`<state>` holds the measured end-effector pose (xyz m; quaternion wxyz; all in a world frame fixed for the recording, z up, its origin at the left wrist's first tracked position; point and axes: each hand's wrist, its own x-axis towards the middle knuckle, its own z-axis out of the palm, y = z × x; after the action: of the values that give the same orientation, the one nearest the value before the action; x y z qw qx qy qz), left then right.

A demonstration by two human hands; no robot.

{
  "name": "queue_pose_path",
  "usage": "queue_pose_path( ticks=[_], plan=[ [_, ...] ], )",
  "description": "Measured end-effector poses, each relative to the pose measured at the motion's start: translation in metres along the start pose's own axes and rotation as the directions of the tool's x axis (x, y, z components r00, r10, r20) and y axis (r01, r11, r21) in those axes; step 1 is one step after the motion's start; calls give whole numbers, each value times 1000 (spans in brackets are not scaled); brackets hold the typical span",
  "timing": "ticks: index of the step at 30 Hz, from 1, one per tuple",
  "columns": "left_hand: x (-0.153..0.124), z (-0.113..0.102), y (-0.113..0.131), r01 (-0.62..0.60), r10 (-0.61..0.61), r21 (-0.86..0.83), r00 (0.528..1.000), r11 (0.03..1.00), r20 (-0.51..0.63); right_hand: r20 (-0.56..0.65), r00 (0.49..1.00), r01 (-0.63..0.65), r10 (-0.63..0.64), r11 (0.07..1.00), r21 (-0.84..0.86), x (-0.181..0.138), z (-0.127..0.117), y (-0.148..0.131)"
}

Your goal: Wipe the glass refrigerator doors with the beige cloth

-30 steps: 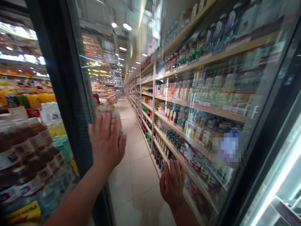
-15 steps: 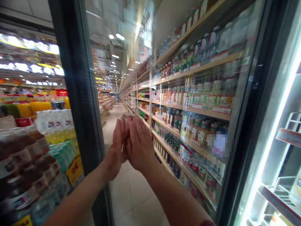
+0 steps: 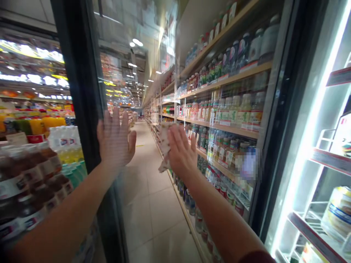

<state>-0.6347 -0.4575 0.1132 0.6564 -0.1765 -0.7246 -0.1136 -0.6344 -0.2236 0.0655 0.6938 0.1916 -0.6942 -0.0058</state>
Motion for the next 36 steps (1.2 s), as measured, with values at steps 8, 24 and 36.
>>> queue_pose_path(
  ticks=[8, 24, 36],
  plan=[
    [-1, -3, 5, -34, 31, 56, 998, 998, 59, -17, 927, -375, 375, 925, -65, 2, -25, 121],
    [-1, -9, 12, -51, 48, 94, 998, 994, 33, -69, 750, -658, 657, 753, 7, 44, -45, 179],
    [-1, -7, 10, -42, 39, 95, 999, 995, 36, -15, 918, -396, 397, 916, 58, 79, -41, 161]
  ],
)
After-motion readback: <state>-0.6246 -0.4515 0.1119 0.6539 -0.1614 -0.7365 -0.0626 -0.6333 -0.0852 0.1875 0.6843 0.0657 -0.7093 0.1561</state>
